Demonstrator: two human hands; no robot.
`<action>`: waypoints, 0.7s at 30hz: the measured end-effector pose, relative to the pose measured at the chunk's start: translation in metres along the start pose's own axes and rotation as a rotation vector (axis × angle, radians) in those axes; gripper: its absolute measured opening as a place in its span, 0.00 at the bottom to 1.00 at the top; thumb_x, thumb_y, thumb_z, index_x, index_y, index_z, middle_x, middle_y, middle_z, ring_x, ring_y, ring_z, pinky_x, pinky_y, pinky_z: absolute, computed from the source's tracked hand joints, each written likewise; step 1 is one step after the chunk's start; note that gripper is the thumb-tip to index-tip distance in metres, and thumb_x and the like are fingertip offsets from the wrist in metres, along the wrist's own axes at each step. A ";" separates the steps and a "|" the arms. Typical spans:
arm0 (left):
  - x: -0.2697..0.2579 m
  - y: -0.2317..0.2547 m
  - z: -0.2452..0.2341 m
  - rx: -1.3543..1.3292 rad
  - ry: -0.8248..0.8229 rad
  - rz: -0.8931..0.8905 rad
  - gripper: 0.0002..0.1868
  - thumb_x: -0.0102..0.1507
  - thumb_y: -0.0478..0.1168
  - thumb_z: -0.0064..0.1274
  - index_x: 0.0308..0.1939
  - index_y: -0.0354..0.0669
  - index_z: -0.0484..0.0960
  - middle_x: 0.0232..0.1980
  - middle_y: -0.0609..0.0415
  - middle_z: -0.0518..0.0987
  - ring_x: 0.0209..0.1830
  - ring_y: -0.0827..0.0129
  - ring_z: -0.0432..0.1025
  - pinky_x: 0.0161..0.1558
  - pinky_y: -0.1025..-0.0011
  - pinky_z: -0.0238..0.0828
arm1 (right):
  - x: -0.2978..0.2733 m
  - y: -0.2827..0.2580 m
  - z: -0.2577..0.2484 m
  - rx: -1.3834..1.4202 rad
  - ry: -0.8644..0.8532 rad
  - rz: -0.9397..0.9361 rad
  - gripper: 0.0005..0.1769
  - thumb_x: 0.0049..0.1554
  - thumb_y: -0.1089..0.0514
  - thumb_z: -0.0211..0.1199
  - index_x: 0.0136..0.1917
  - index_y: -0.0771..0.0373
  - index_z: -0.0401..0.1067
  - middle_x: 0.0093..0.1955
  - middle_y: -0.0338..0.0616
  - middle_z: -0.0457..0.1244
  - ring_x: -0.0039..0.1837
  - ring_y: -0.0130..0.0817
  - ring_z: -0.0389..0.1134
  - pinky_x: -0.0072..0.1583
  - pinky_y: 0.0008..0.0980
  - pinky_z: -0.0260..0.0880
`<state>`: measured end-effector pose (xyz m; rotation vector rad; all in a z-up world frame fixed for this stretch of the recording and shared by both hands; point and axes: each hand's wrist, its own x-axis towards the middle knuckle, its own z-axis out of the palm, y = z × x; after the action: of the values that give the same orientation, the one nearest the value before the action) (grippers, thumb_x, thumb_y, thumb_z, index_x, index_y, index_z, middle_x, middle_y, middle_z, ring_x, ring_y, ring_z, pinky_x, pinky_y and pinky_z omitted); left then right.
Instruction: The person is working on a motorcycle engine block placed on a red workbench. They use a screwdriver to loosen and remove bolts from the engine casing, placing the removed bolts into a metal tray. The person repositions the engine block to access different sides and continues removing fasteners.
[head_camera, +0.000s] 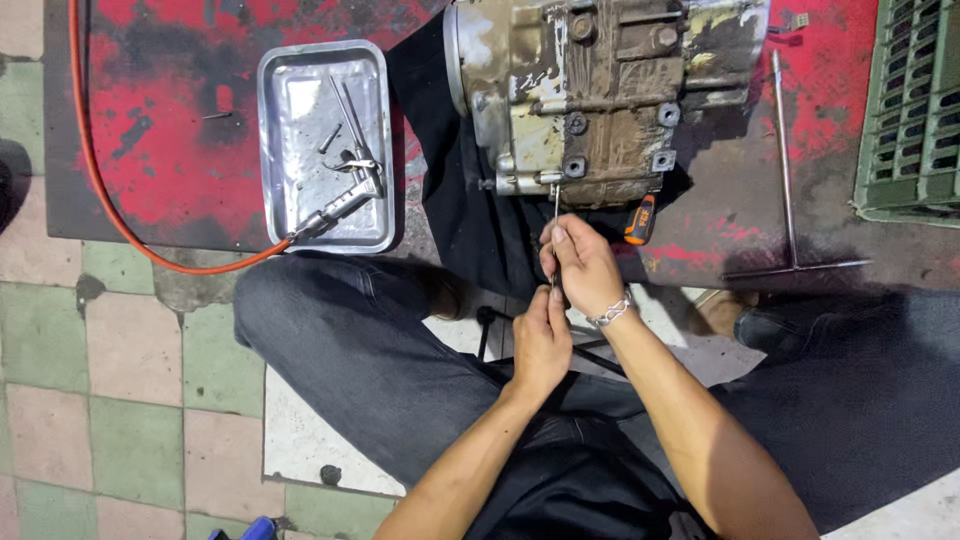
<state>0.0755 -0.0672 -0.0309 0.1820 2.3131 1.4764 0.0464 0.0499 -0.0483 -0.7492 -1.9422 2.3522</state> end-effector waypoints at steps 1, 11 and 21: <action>-0.001 0.001 -0.002 -0.008 -0.002 0.013 0.12 0.73 0.39 0.40 0.40 0.35 0.73 0.27 0.39 0.78 0.27 0.44 0.77 0.28 0.55 0.68 | 0.000 -0.003 0.000 0.000 0.005 0.011 0.12 0.70 0.57 0.45 0.47 0.63 0.65 0.31 0.34 0.57 0.33 0.21 0.57 0.36 0.24 0.59; -0.006 0.006 -0.005 -0.045 -0.002 0.036 0.12 0.73 0.39 0.40 0.40 0.35 0.73 0.28 0.39 0.79 0.28 0.44 0.77 0.27 0.56 0.68 | 0.002 -0.001 0.002 -0.047 0.062 -0.029 0.13 0.70 0.58 0.47 0.46 0.64 0.66 0.31 0.36 0.58 0.33 0.21 0.58 0.36 0.25 0.60; 0.007 0.004 -0.005 0.027 0.086 0.215 0.10 0.73 0.39 0.41 0.42 0.36 0.73 0.30 0.37 0.78 0.29 0.41 0.76 0.27 0.54 0.68 | -0.001 -0.024 0.004 -0.133 0.097 -0.196 0.13 0.71 0.57 0.46 0.47 0.64 0.66 0.32 0.34 0.59 0.35 0.21 0.60 0.38 0.24 0.61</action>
<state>0.0665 -0.0678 -0.0270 0.3928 2.4465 1.5829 0.0384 0.0513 -0.0254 -0.6324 -2.0435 2.0547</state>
